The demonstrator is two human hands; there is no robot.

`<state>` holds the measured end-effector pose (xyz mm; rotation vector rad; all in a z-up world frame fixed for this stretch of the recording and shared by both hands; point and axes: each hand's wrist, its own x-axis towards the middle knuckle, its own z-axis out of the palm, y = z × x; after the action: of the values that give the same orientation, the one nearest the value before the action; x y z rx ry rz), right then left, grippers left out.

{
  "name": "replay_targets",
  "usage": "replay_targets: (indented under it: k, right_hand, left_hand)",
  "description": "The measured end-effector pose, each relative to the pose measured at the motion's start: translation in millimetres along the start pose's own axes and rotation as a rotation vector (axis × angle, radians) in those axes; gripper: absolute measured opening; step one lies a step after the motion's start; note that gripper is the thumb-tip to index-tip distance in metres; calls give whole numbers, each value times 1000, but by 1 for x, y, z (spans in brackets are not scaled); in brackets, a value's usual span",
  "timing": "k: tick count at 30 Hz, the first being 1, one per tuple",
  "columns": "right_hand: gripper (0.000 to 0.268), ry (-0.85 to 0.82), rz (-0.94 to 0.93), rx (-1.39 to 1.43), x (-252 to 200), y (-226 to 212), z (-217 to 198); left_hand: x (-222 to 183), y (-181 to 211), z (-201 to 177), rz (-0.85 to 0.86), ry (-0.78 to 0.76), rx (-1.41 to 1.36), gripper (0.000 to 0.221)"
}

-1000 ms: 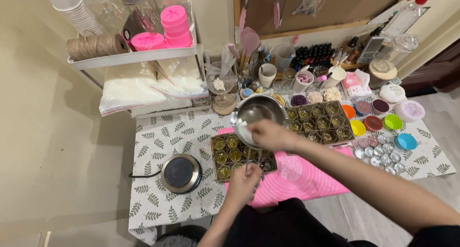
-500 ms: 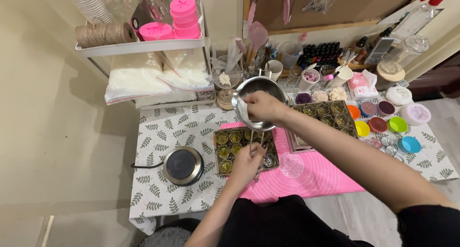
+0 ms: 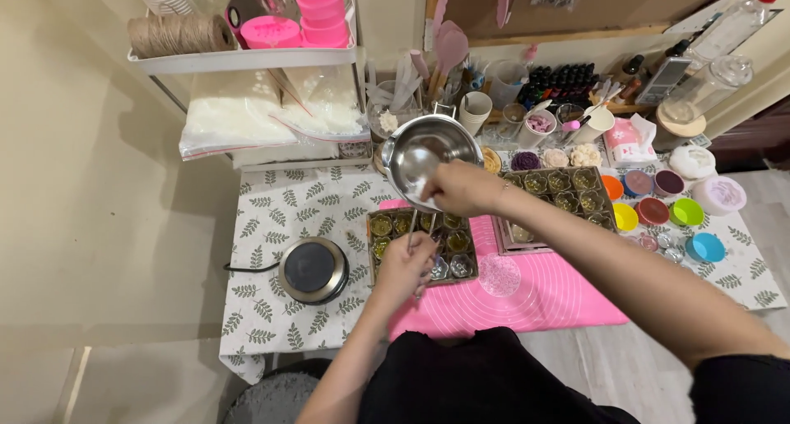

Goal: The recorder cleans a metal pot used for candle production and prepares a new bag of wax pellets.

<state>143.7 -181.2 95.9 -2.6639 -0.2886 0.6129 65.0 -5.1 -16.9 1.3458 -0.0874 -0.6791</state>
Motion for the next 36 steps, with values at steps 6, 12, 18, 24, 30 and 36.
replay_targets:
  k: [6, 12, 18, 24, 30, 36]
  right_hand:
    - [19, 90, -57, -776, -2, 51, 25]
    - [20, -77, -32, -210, -2, 21, 10]
    - [21, 506, -155, -689, 19, 70, 36]
    - [34, 189, -149, -190, -2, 19, 15]
    - [20, 285, -44, -722, 2, 45, 23]
    - [27, -94, 172, 485, -10, 20, 0]
  left_hand:
    - [-14, 27, -19, 9, -59, 204, 28]
    - [-15, 15, -12, 58, -229, 1, 28]
    - [-17, 13, -4, 97, -91, -39, 25]
    - [-20, 27, 6, 136, -90, 223, 22]
    - [-30, 32, -4, 230, 46, 372, 23]
    - [-39, 27, 9, 257, 147, 537, 24]
